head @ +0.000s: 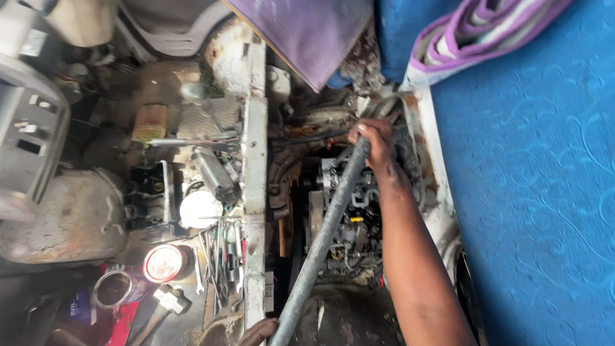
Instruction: The recorder is performing maintenance or repair on a vehicle engine located under the seats.
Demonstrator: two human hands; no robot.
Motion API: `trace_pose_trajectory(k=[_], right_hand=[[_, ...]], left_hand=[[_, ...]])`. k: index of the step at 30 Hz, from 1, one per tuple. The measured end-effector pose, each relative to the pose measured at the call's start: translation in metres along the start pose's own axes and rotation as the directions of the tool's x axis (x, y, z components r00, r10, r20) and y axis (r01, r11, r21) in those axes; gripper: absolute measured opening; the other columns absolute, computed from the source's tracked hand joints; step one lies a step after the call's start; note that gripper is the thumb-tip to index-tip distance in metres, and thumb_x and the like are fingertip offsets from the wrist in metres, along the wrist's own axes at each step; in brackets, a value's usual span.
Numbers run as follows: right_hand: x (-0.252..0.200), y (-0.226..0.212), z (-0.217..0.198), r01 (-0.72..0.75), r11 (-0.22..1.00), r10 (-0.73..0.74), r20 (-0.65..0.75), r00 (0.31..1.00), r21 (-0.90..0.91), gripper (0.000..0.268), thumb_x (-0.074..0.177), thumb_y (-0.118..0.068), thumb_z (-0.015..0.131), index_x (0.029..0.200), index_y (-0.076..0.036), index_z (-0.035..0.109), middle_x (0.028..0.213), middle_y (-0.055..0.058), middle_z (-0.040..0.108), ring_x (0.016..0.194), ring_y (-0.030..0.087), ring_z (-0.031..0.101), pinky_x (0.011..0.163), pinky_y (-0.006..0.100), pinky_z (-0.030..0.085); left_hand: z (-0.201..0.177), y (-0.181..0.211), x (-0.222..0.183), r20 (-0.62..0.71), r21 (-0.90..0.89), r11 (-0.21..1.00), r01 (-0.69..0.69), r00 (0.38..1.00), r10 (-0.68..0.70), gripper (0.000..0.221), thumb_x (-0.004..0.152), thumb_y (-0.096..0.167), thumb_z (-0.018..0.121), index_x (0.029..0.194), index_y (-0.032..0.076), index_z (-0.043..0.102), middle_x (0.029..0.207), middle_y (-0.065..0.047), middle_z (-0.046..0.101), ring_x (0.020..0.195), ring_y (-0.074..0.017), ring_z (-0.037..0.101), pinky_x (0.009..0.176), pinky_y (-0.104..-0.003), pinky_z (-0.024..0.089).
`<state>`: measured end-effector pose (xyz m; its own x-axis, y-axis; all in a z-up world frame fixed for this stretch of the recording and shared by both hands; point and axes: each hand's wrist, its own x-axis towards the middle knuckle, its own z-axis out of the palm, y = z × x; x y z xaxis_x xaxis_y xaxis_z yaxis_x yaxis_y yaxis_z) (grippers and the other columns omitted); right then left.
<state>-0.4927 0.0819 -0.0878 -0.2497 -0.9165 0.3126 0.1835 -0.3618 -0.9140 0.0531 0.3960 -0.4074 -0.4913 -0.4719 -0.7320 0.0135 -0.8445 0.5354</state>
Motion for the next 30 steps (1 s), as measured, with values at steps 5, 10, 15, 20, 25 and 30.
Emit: trace_pose_trajectory(k=[5, 10, 15, 20, 25, 30], right_hand=[[0.004, -0.022, 0.0, -0.02, 1.0, 0.021, 0.072, 0.997, -0.012, 0.031, 0.094, -0.023, 0.055, 0.074, 0.001, 0.057, 0.071, 0.011, 0.053, 0.071, 0.02, 0.05, 0.072, 0.037, 0.043], [0.009, -0.041, -0.003, -0.035, 0.999, 0.035, -0.012, 0.999, -0.03, 0.031, 0.098, -0.029, 0.049, 0.083, -0.004, 0.057, 0.079, 0.007, 0.054, 0.074, 0.017, 0.051, 0.072, 0.036, 0.043], [0.016, -0.042, 0.003, -0.019, 0.994, 0.02, 0.006, 1.0, -0.105, 0.03, 0.099, -0.029, 0.047, 0.087, -0.004, 0.058, 0.083, 0.006, 0.054, 0.079, 0.016, 0.052, 0.077, 0.034, 0.045], [0.015, -0.027, 0.012, -0.025, 1.0, 0.025, 0.042, 0.999, 0.003, 0.026, 0.103, -0.027, 0.048, 0.093, -0.005, 0.056, 0.087, 0.004, 0.052, 0.081, 0.014, 0.049, 0.079, 0.034, 0.044], [0.02, 0.0, 0.027, -0.003, 0.945, -0.052, -0.159, 0.986, -0.327, 0.04, 0.101, -0.031, 0.044, 0.081, -0.003, 0.064, 0.076, 0.005, 0.06, 0.069, 0.012, 0.047, 0.065, 0.032, 0.037], [0.026, 0.021, 0.017, 0.123, 0.978, -0.157, -0.204, 0.966, -0.168, 0.036, 0.1, -0.028, 0.052, 0.08, 0.0, 0.062, 0.077, 0.008, 0.062, 0.075, 0.017, 0.056, 0.076, 0.034, 0.044]], left_hand=[[0.095, 0.174, -0.085, 0.239, 0.182, 0.81, -0.557, 0.824, 0.513, 0.045, 0.097, 0.02, 0.075, 0.139, 0.009, 0.063, 0.121, -0.034, 0.074, 0.104, -0.0385, 0.072, 0.096, -0.047, 0.058], [0.201, 0.365, -0.198, -0.299, 0.048, 0.709, -0.704, 0.667, 0.682, 0.04, 0.084, -0.007, 0.062, 0.124, -0.003, 0.062, 0.121, -0.03, 0.068, 0.104, -0.0346, 0.076, 0.079, -0.047, 0.063], [0.174, 0.333, -0.176, -0.12, 0.118, 0.699, -0.705, 0.688, 0.715, 0.023, 0.09, -0.004, 0.064, 0.11, -0.011, 0.069, 0.127, -0.024, 0.069, 0.091, -0.0371, 0.077, 0.067, -0.045, 0.067], [0.201, 0.412, -0.187, -0.438, 0.169, 0.662, -0.73, 0.546, 0.714, 0.021, 0.099, 0.005, 0.065, 0.117, -0.006, 0.068, 0.093, -0.017, 0.07, 0.069, -0.0233, 0.069, 0.058, -0.034, 0.058], [0.172, 0.45, -0.176, -0.469, 0.209, 0.381, -0.901, 0.25, 0.847, 0.018, 0.115, 0.016, 0.07, 0.108, 0.002, 0.062, 0.09, -0.008, 0.066, 0.08, -0.0163, 0.064, 0.076, -0.028, 0.052], [0.202, 0.461, -0.183, -0.65, -0.273, 0.272, -0.923, 0.385, 0.655, 0.043, 0.104, 0.053, 0.058, 0.088, 0.013, 0.057, 0.07, 0.0, 0.052, 0.069, -0.0141, 0.059, 0.078, -0.04, 0.061]])
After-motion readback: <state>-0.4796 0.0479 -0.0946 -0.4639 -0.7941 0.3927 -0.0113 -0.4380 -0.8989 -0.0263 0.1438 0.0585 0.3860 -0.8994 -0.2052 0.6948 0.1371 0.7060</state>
